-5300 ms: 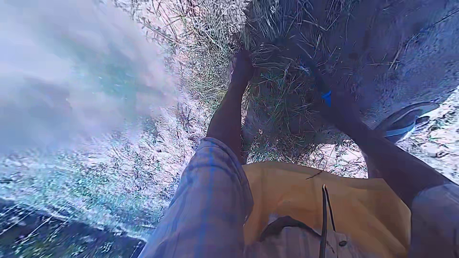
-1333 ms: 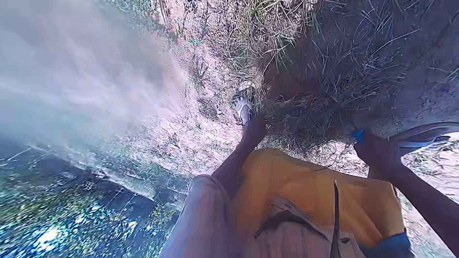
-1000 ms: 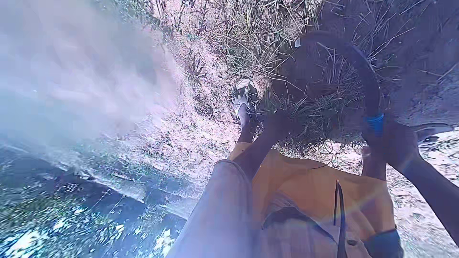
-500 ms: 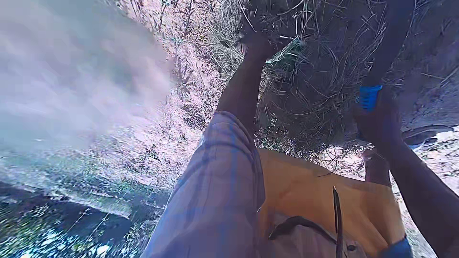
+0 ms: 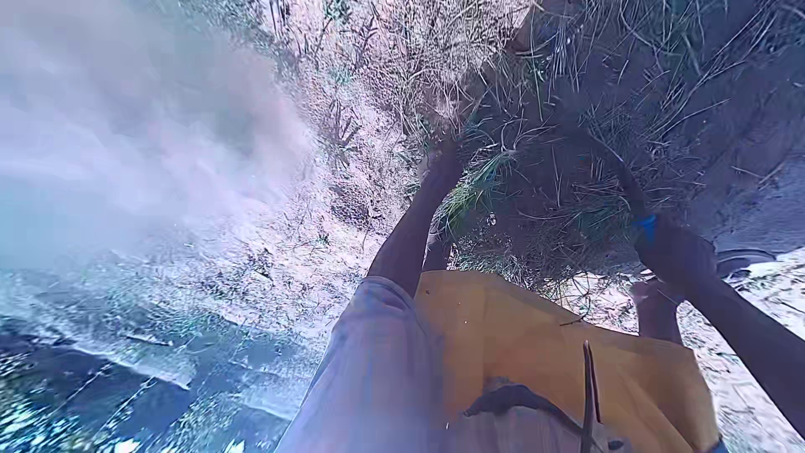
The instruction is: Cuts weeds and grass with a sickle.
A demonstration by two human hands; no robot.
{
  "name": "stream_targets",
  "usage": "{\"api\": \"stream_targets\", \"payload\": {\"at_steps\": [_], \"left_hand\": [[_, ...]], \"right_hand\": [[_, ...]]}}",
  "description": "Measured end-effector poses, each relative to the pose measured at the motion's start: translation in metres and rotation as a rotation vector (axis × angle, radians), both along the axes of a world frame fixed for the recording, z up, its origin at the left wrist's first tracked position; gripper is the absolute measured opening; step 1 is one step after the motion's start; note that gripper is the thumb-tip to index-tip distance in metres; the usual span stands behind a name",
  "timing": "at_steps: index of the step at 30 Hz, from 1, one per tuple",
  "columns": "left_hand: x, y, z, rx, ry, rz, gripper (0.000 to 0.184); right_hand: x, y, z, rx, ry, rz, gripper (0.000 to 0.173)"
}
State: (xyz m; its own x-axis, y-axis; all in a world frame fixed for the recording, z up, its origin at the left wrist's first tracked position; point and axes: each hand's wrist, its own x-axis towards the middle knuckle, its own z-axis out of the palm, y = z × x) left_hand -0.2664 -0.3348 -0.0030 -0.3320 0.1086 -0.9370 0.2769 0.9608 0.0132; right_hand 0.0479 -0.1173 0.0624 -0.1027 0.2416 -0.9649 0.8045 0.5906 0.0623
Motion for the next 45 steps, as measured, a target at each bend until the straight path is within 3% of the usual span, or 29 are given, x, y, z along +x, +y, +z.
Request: {"api": "stream_targets", "payload": {"at_steps": [2, 4, 6, 9, 11, 14, 17, 19, 21, 25, 28, 30, 32, 35, 38, 41, 45], "left_hand": [[0.024, -0.012, 0.019, -0.030, -0.044, 0.026, 0.052], [0.030, -0.006, 0.024, -0.056, -0.034, 0.080, 0.047], [0.031, 0.000, 0.027, -0.038, -0.049, 0.130, 0.044], [0.036, -0.003, 0.019, -0.036, 0.011, 0.155, 0.045], [0.044, -0.009, 0.014, -0.069, 0.042, 0.181, 0.049], [0.055, -0.010, 0.030, -0.096, 0.044, 0.245, 0.048], [0.100, -0.028, 0.057, -0.038, -0.039, 0.292, 0.043], [0.142, -0.037, 0.067, -0.050, -0.123, 0.271, 0.041], [0.164, -0.032, 0.073, -0.130, -0.148, 0.304, 0.043], [0.163, -0.027, 0.076, -0.139, -0.092, 0.295, 0.044], [0.154, -0.021, 0.089, -0.172, -0.085, 0.238, 0.041], [0.151, -0.022, 0.097, -0.224, -0.060, 0.204, 0.038], [0.151, -0.023, 0.103, -0.283, -0.057, 0.174, 0.037], [0.152, -0.020, 0.106, -0.358, -0.055, 0.127, 0.038], [0.163, -0.015, 0.112, -0.431, -0.049, 0.040, 0.040], [0.171, 0.003, 0.102, -0.461, -0.110, -0.104, 0.041], [0.171, 0.016, 0.087, -0.428, -0.207, -0.287, 0.043]], "right_hand": [[0.006, 0.003, 0.031, -0.007, -0.012, -0.035, 0.049], [-0.015, 0.005, 0.038, 0.010, 0.080, -0.062, 0.046], [-0.056, 0.001, 0.030, 0.013, 0.228, -0.055, 0.041], [-0.146, -0.016, 0.013, -0.081, 0.328, -0.054, 0.050], [-0.161, -0.036, 0.000, -0.150, 0.293, -0.014, 0.057], [-0.078, -0.058, -0.002, -0.153, 0.194, 0.022, 0.049], [0.003, -0.044, 0.056, -0.157, -0.049, 0.046, 0.043], [0.026, -0.034, 0.089, -0.150, -0.096, 0.056, 0.042], [0.022, -0.031, 0.100, -0.159, -0.082, 0.064, 0.042], [-0.047, -0.036, 0.085, -0.179, 0.135, -0.045, 0.045], [-0.128, -0.045, 0.053, -0.237, 0.295, -0.096, 0.052], [-0.156, -0.061, 0.028, -0.287, 0.330, -0.114, 0.051], [-0.139, -0.074, 0.014, -0.369, 0.308, -0.117, 0.052], [-0.071, -0.066, 0.018, -0.384, 0.181, -0.072, 0.055], [-0.010, -0.041, 0.049, -0.356, 0.152, -0.096, 0.054], [0.025, -0.012, 0.080, -0.358, 0.075, -0.129, 0.042], [0.069, 0.002, 0.093, -0.133, 0.220, -0.359, 0.040]]}}
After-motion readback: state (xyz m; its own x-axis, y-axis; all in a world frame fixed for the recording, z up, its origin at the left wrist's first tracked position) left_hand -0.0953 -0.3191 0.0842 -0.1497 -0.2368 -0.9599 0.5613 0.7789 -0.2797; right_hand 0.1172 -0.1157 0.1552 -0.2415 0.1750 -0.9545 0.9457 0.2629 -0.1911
